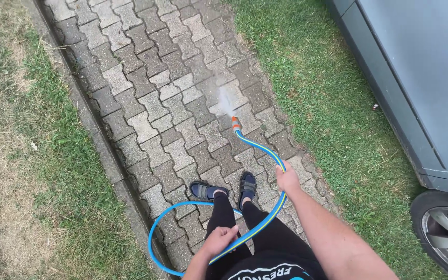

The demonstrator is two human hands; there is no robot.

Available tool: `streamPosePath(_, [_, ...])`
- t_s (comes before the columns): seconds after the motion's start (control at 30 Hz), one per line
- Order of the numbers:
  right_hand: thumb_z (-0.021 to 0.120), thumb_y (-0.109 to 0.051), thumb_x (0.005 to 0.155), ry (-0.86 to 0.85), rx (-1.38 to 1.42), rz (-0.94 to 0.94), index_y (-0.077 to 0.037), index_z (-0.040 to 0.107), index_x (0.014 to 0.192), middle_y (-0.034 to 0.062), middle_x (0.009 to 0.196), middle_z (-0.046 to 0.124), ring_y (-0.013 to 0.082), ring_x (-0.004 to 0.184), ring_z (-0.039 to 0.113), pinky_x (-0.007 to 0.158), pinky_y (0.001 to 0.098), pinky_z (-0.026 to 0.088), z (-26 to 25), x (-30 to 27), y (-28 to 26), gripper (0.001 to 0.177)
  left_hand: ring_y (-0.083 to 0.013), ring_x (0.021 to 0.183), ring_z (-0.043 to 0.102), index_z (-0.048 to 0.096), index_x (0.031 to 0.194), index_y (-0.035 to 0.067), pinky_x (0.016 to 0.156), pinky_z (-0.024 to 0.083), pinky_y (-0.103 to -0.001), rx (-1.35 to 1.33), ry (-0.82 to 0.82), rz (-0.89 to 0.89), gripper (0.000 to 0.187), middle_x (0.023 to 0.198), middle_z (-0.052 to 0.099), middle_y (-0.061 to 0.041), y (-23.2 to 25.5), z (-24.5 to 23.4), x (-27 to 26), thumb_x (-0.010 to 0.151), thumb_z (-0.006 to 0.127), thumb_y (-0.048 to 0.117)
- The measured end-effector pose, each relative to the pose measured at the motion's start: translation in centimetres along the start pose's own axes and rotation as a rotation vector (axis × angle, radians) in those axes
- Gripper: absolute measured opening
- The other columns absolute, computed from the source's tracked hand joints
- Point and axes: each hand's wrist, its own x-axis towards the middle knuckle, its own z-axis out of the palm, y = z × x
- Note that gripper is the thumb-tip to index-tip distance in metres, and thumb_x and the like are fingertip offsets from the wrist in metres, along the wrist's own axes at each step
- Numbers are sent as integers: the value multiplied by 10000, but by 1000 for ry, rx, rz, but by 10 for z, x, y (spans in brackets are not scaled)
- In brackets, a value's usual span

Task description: The person holds a blue garden hose by hand and sprays water onto a paved brick walkway and the adjacent grass edge.

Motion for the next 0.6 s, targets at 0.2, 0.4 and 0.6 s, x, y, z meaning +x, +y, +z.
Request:
streamPosePath(0.2, [461,-343,1071,19,41,-16,-249,502,1466,96,708,611,217,441,534,401,358,467,-1,33,26,408,-86,467,616,711,716,116,527,509,-198,-126,-8,-62,500,591,692,-48,-63,8,35,1055,573,457])
streamPosePath(0.4, [461,-382,1034,23,0,4,-274,513,1460,112,724,649,268,417,606,461,393,527,-11,48,36,443,-90,468,629,715,748,117,521,511,-205,-148,19,-35,464,601,709,-56,-72,14,50,1044,589,451])
streamPosePath(0.6, [470,-381,1029,12,32,19,-275,503,1482,110,712,652,268,407,596,452,395,520,-21,56,36,467,-85,473,627,715,751,116,519,511,-204,-133,13,-35,456,601,704,-47,-54,15,51,1047,587,439])
